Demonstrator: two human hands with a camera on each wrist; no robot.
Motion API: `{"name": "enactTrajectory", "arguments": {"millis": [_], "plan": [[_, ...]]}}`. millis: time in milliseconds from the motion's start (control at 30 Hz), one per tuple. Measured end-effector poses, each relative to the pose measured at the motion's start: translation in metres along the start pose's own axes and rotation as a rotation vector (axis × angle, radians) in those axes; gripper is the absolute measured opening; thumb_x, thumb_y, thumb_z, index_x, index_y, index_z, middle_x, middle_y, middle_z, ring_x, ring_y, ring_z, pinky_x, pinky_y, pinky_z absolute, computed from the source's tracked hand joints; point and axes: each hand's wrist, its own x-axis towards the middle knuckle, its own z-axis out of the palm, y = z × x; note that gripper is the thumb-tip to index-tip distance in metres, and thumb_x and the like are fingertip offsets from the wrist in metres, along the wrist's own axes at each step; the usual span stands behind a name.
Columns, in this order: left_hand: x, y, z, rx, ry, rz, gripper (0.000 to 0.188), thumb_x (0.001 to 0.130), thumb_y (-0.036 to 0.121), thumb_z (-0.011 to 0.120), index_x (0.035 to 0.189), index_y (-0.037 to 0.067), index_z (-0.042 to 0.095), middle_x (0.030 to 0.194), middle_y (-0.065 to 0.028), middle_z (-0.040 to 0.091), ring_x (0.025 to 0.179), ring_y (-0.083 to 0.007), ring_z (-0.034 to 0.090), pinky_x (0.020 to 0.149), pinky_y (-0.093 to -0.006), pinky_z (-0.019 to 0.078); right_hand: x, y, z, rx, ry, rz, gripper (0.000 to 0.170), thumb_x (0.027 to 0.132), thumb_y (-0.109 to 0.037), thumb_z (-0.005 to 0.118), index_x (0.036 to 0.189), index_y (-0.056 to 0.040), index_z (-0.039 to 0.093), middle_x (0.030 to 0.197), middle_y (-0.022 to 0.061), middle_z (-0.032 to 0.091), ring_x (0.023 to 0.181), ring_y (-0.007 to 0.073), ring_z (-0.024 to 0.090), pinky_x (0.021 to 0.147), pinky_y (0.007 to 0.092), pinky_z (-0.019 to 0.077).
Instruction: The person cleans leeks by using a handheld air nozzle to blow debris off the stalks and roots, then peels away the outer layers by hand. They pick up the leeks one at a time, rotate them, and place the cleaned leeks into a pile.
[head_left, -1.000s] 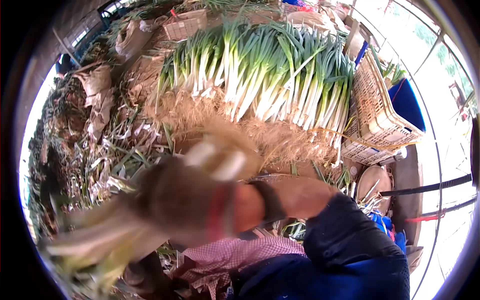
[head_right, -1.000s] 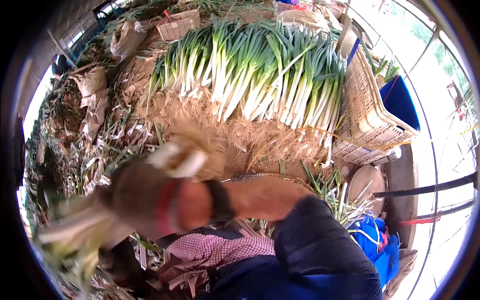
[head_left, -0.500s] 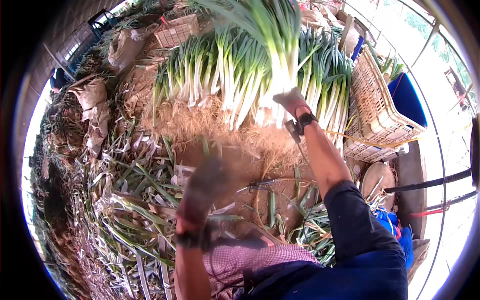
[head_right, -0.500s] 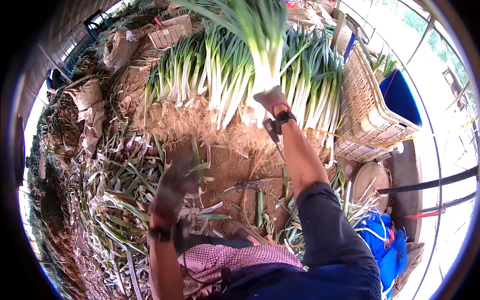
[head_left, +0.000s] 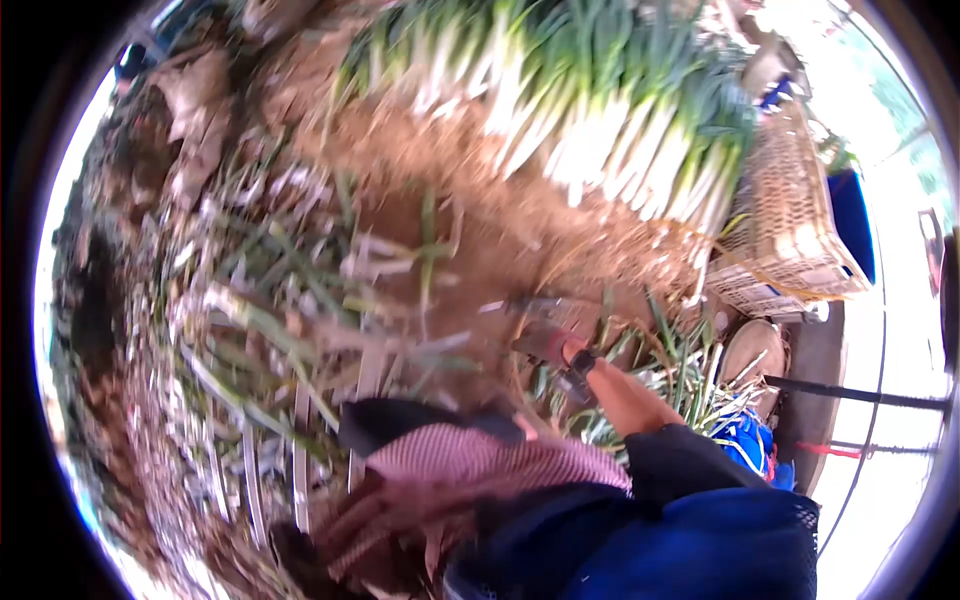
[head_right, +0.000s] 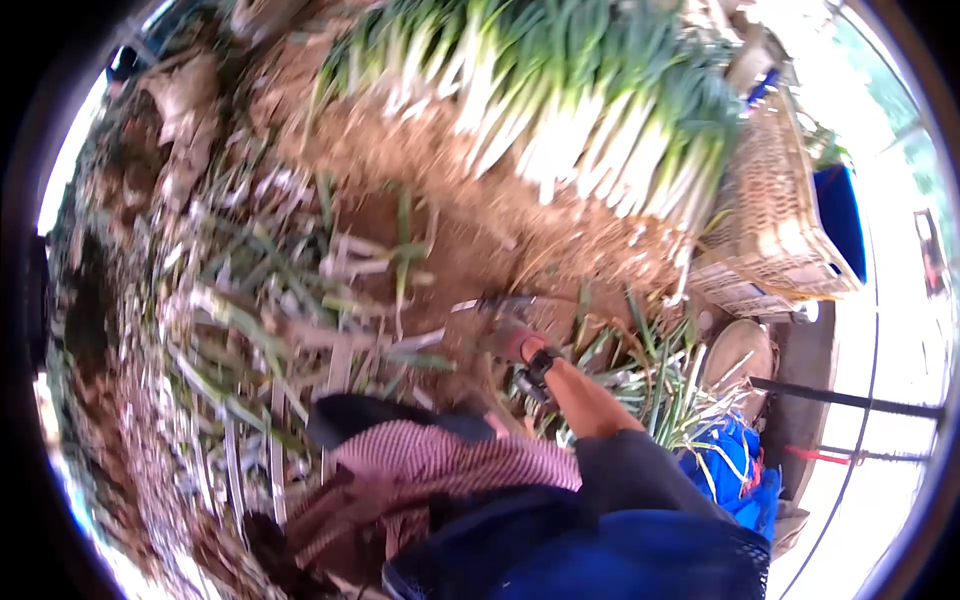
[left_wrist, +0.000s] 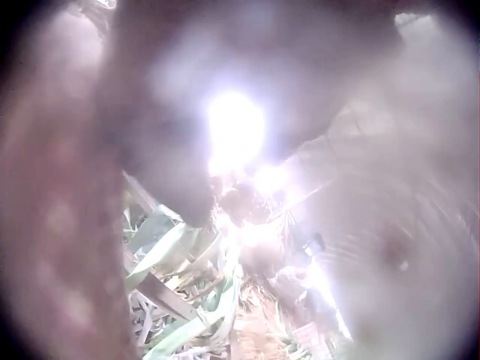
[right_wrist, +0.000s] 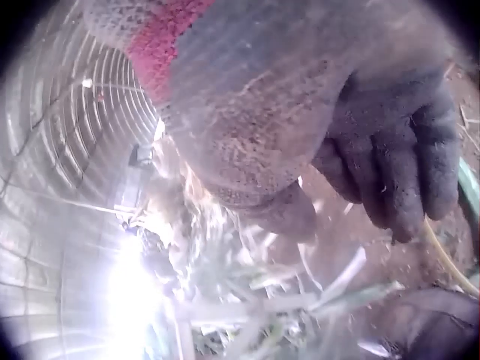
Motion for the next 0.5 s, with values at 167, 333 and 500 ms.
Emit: {"name": "enactTrajectory", "arguments": {"millis": [167,333,500], "plan": [[-0.045,0.004,0.019,0.001,0.255,0.092,0.034,0.105,0.025,0.072,0.133,0.005,0.068,0.114,-0.0073,0.076,0.089,-0.0153,0.071,0.072,-0.0276,0.0549,0.015,-0.043,0.078,0.391,-0.523,0.39,0.053,0.093,-0.046,0.065,0.116,0.0003,0.078,0.115,0.0249,0.076,0.109,0.039,0.074,0.094,0.0458,0.0568],[-0.07,0.011,0.032,0.186,0.29,0.093,0.039,0.105,0.024,0.071,0.138,0.005,0.067,0.113,-0.0083,0.077,0.09,-0.017,0.073,0.075,-0.0282,0.0569,0.042,-0.078,0.053,0.408,-0.539,0.509,0.048,0.098,-0.042,0.059,0.111,-0.0005,0.078,0.116,0.0255,0.075,0.112,0.0423,0.072,0.097,0.0474,0.0554],[-0.073,0.008,0.017,0.318,0.327,0.001,0.04,0.102,0.016,0.076,0.138,0.002,0.068,0.106,-0.0064,0.077,0.085,-0.0146,0.071,0.073,-0.0268,0.0575,0.063,-0.032,0.086,0.07,-0.536,0.079,0.038,0.104,-0.033,0.055,0.121,-0.0066,0.076,0.132,0.0233,0.07,0.118,0.0388,0.068,0.102,0.0482,0.0534]]}}
